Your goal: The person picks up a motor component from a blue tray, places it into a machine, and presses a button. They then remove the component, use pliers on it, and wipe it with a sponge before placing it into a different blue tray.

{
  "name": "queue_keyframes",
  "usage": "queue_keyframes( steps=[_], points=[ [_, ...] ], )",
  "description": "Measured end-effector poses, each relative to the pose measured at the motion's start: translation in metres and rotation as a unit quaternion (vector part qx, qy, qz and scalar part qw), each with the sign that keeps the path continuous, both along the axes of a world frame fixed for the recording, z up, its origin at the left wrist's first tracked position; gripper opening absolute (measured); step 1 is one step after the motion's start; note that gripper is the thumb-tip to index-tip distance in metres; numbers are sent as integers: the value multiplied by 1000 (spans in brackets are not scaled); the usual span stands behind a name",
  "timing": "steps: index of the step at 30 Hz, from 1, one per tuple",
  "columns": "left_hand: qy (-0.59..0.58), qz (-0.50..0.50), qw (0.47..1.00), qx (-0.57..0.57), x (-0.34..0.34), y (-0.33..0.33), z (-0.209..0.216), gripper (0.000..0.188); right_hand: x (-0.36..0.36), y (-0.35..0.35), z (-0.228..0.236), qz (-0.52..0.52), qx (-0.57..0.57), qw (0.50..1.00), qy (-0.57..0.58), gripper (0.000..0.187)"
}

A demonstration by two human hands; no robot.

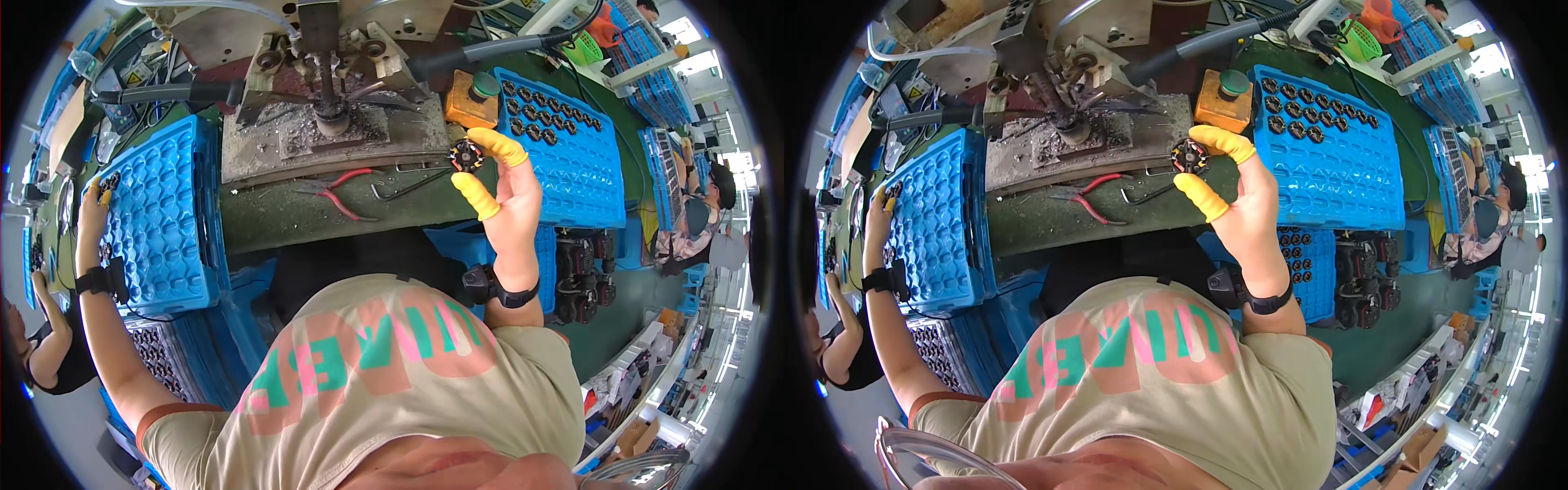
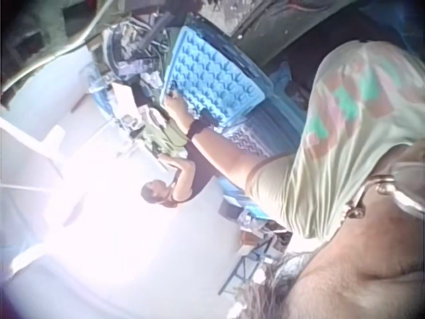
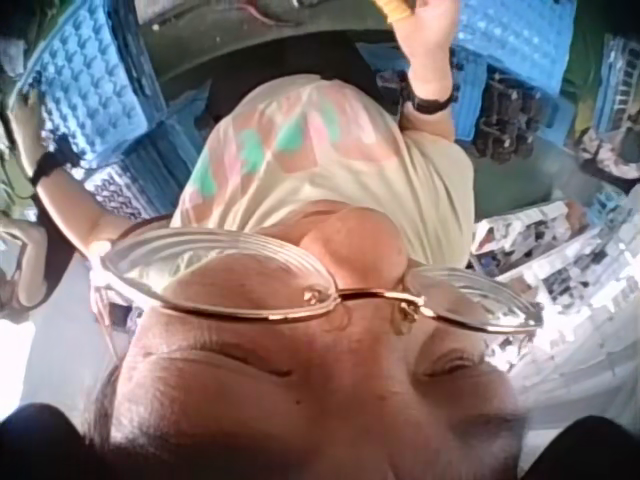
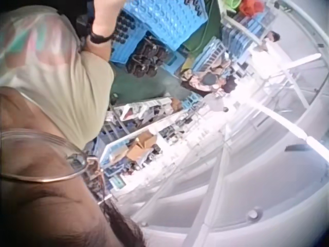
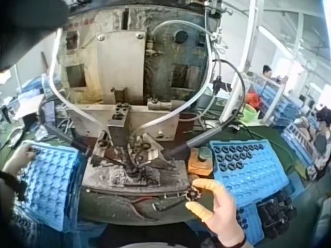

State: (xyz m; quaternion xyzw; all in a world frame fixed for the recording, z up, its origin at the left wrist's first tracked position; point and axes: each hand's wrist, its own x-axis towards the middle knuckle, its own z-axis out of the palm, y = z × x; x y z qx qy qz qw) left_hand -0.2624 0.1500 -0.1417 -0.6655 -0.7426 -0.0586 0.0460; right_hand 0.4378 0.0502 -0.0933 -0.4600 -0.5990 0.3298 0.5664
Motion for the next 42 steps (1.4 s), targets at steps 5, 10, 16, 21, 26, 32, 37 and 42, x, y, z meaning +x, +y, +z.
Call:
queue_keyframes(
  steps=[5,10,16,21,26,32,37,42],
  points=[
    [37,55,997,-42,-6,7,4,40,4,3,5,-56,98,979,-172,43],
    [3,84,995,-51,0,19,9,37,21,5,3,-70,93,966,-231,41],
    [30,65,997,-32,-59,36,-12,35,181,47,-25,-193,-85,953,-217,39],
    [11,29,999,-38,-82,52,-28,30,258,59,-40,-249,-157,912,-288,36],
    [-74,7,996,-59,-121,42,-26,30,273,74,-69,-220,-161,884,-381,41],
    [-9,41,999,4,-22,56,7,30,275,56,-52,-203,-211,882,-369,45],
    [-310,20,940,144,-15,-19,57,40,257,58,-25,-198,-202,895,-345,51],
    [-448,-27,875,179,157,-106,89,45,163,30,-4,-190,-12,936,-295,43]
  ],
)
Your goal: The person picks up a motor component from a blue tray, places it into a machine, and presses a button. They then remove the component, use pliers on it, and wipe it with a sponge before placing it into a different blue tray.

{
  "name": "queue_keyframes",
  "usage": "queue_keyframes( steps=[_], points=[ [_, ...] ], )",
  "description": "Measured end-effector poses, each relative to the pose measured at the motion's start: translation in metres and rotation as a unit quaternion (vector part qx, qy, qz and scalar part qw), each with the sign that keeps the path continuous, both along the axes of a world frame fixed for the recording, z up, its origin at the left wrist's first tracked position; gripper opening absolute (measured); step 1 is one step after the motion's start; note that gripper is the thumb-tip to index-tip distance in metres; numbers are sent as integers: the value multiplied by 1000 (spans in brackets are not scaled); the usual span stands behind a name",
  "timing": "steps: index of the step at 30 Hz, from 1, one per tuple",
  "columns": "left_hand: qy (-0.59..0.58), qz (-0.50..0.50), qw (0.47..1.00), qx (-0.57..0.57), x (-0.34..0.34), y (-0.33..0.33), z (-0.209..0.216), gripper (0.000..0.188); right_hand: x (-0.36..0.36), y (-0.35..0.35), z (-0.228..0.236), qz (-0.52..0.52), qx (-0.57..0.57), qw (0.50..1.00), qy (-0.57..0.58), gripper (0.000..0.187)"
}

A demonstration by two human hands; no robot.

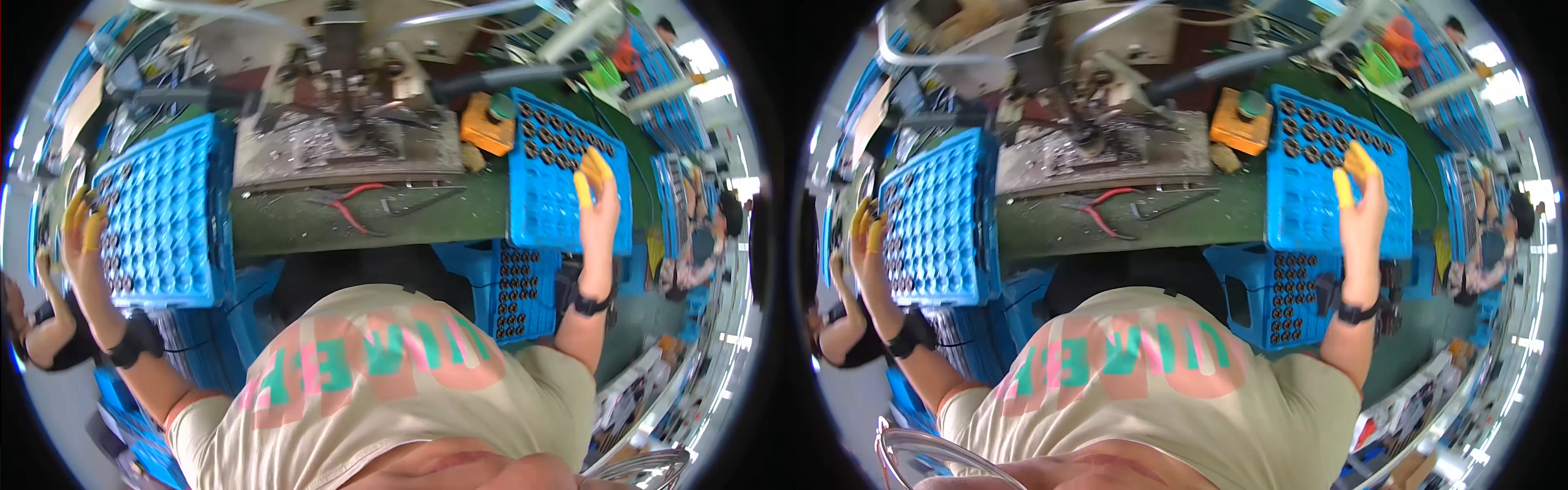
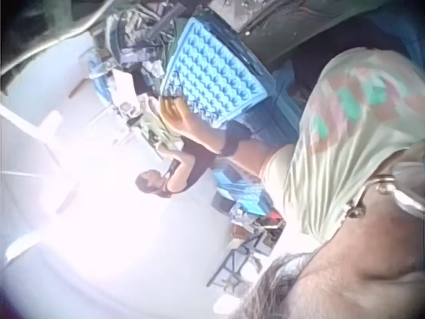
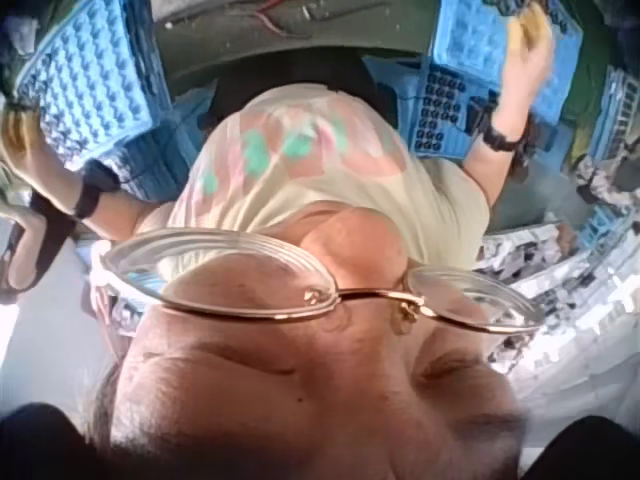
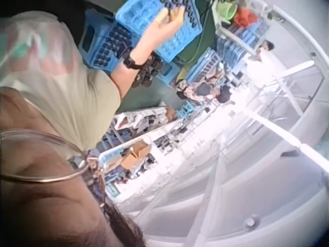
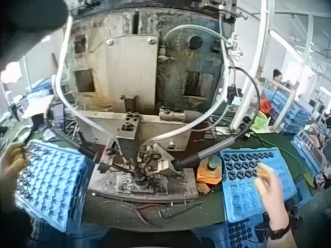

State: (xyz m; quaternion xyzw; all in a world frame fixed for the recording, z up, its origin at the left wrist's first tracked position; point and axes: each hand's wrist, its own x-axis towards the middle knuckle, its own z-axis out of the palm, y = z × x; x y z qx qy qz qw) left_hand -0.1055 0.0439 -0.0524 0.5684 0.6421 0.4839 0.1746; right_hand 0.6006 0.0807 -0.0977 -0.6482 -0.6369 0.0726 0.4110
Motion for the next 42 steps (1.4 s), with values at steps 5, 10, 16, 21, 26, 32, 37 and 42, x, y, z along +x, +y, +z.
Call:
queue_keyframes(
  steps=[5,10,16,21,26,32,37,42],
  points=[
    [-126,-10,991,43,105,-44,-29,51,-127,-26,-18,106,145,980,-82,27],
    [-171,-75,979,76,195,-32,-43,50,-182,-19,-63,162,189,965,-79,38],
    [-156,-167,973,-30,221,-13,-80,44,-192,-17,-78,148,181,964,-125,47],
    [-99,-142,984,46,225,6,-118,44,-194,-15,-78,146,185,963,-128,46],
    [5,-130,987,98,231,2,-120,48,-195,-8,-58,156,159,973,-66,42],
    [13,-129,985,110,233,0,-123,47,-228,31,-16,239,111,961,84,50],
    [20,-132,985,106,236,-2,-124,49,-252,57,-3,214,149,965,16,42],
    [10,-123,988,88,235,-5,-120,47,-199,36,22,144,148,976,62,40]
  ],
)
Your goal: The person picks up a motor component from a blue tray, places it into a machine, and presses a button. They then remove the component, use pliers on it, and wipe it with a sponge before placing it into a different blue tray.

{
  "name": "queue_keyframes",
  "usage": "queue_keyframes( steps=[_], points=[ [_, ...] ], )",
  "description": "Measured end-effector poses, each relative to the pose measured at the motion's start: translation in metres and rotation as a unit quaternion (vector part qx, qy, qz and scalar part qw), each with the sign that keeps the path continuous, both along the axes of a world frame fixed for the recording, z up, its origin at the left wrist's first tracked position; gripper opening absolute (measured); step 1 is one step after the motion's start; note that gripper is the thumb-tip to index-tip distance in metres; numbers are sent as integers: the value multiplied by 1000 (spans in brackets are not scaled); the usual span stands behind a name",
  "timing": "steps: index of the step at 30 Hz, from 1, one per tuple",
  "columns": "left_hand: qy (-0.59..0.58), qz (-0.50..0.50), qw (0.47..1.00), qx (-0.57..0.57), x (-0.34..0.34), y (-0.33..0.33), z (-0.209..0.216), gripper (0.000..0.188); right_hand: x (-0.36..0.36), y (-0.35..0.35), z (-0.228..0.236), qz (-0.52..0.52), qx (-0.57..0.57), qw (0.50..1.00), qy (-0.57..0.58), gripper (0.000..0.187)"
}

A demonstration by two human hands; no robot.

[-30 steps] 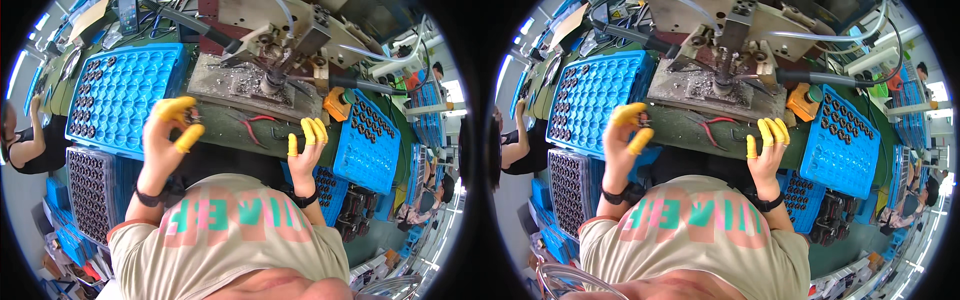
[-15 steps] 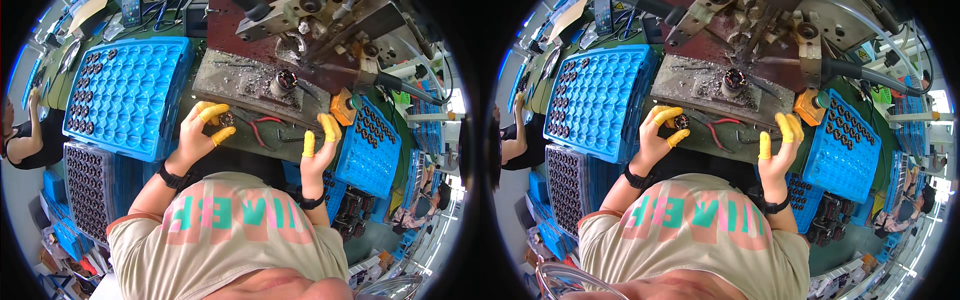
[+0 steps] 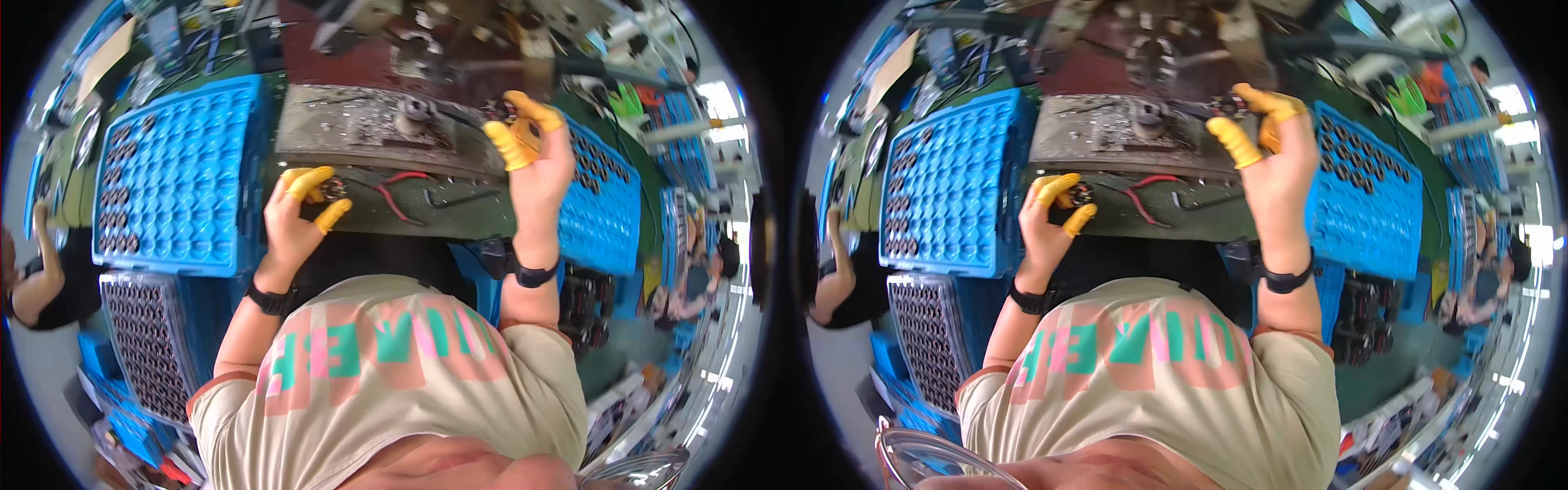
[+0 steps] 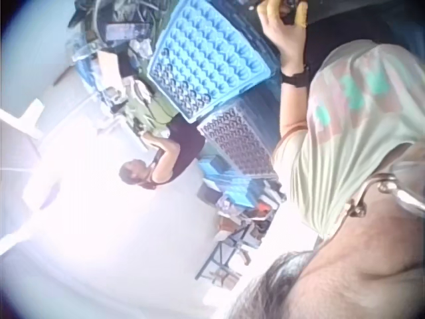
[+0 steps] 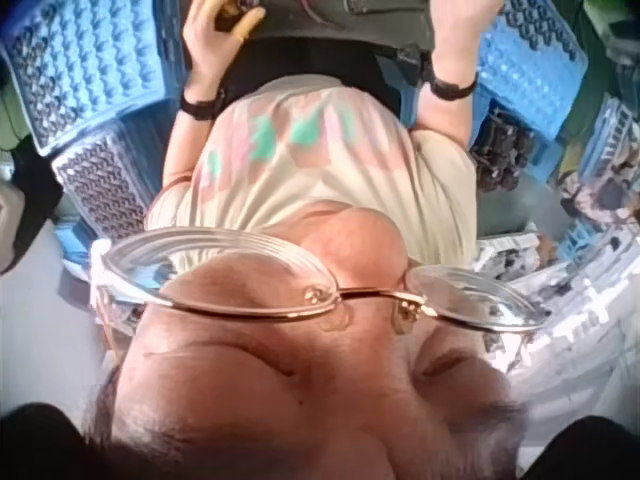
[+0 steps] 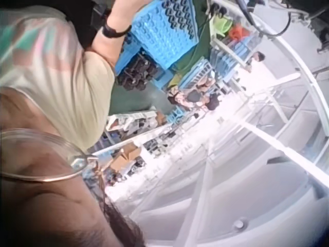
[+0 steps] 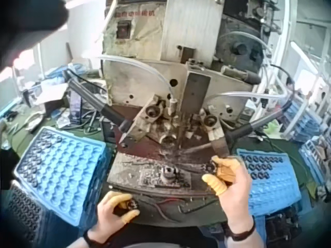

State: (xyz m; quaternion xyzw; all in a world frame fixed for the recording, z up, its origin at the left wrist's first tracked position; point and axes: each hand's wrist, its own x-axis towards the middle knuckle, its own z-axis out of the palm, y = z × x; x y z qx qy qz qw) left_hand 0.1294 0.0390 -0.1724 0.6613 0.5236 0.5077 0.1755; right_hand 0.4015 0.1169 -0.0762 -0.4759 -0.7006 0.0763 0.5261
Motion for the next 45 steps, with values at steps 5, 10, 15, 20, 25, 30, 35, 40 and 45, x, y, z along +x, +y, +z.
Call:
queue_keyframes(
  steps=[5,10,15,20,25,30,35,40,45],
  points=[
    [19,19,1000,1,-2,1,-1,47,132,-65,1,-77,-127,969,197,35],
    [-13,13,1000,-5,-7,5,-13,48,259,-184,-50,-211,-234,878,361,40],
    [-15,-6,1000,-3,-1,10,-19,45,316,-268,-199,-315,-405,802,307,38],
    [-11,-12,1000,-16,-1,9,-24,42,409,-324,-347,-392,-464,784,124,37],
    [-27,24,999,1,-6,6,-31,43,395,-318,-353,-366,-504,773,-117,28],
    [-17,26,999,-11,-4,13,-32,41,375,-316,-352,-450,-424,778,-114,23],
    [-22,24,999,-10,-4,15,-33,42,374,-323,-364,-439,-428,784,-98,21],
    [-3,41,999,-9,0,10,-28,41,356,-325,-363,-462,-415,780,-71,23],
    [-7,19,1000,-11,-4,11,-31,41,351,-323,-351,-422,-403,802,-129,29]
  ],
)
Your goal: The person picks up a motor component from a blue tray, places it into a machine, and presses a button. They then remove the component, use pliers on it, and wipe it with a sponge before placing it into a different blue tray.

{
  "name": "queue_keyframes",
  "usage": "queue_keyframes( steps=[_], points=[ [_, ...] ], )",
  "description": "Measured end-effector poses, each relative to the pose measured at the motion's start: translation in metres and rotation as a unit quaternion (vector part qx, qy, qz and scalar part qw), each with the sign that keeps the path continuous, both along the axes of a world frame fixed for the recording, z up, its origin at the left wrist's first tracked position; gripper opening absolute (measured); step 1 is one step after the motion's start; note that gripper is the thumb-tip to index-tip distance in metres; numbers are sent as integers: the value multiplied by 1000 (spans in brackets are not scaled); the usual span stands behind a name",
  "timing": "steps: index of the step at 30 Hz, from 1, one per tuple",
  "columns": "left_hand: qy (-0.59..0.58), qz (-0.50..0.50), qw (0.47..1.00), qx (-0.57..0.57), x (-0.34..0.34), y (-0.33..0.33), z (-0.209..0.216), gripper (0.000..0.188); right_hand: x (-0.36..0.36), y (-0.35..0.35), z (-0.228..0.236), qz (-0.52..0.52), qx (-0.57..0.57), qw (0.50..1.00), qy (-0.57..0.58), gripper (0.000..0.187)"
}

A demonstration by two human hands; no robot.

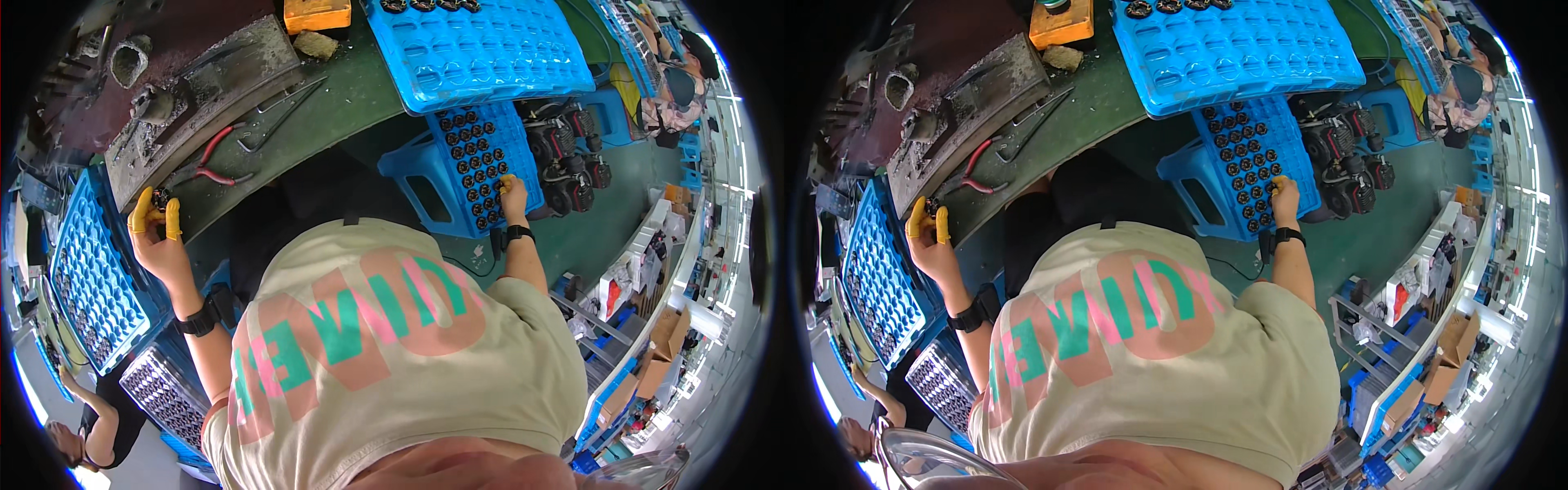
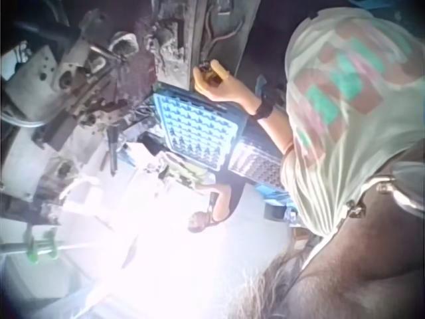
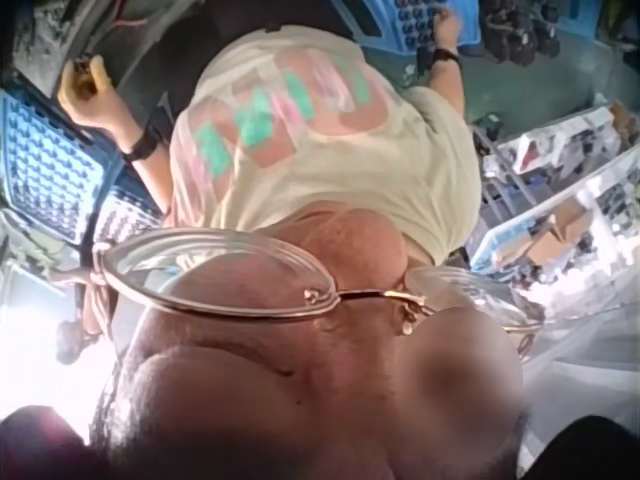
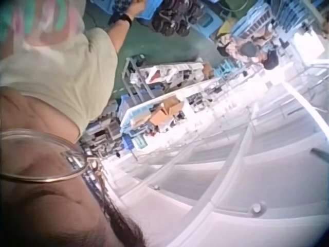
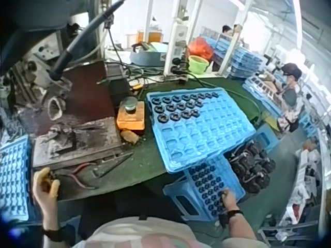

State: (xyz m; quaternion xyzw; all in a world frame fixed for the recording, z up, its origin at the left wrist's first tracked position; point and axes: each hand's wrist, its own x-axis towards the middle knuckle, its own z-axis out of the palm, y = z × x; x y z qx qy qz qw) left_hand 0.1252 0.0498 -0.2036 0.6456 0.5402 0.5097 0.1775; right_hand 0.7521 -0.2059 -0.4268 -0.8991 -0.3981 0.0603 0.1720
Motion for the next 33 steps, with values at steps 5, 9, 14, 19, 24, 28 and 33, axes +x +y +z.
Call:
queue_keyframes(
  steps=[5,9,14,19,24,28,33],
  points=[
    [-15,4,1000,5,5,4,2,42,-7,2,3,28,-4,1000,-12,31],
    [-6,26,1000,2,2,-3,7,43,-31,28,36,56,-71,994,-64,30],
    [-9,18,1000,7,10,-3,13,42,-127,113,162,252,-215,912,240,35],
    [-2,4,1000,10,5,-4,12,42,-245,184,287,512,28,789,339,22],
    [-22,-7,1000,17,2,-8,20,43,-304,242,294,533,229,815,-2,19],
    [-8,-24,998,52,0,-8,23,43,-319,267,275,526,192,816,-143,22],
    [-24,-26,998,51,-2,-13,26,43,-329,262,281,570,153,797,-130,22]
  ],
)
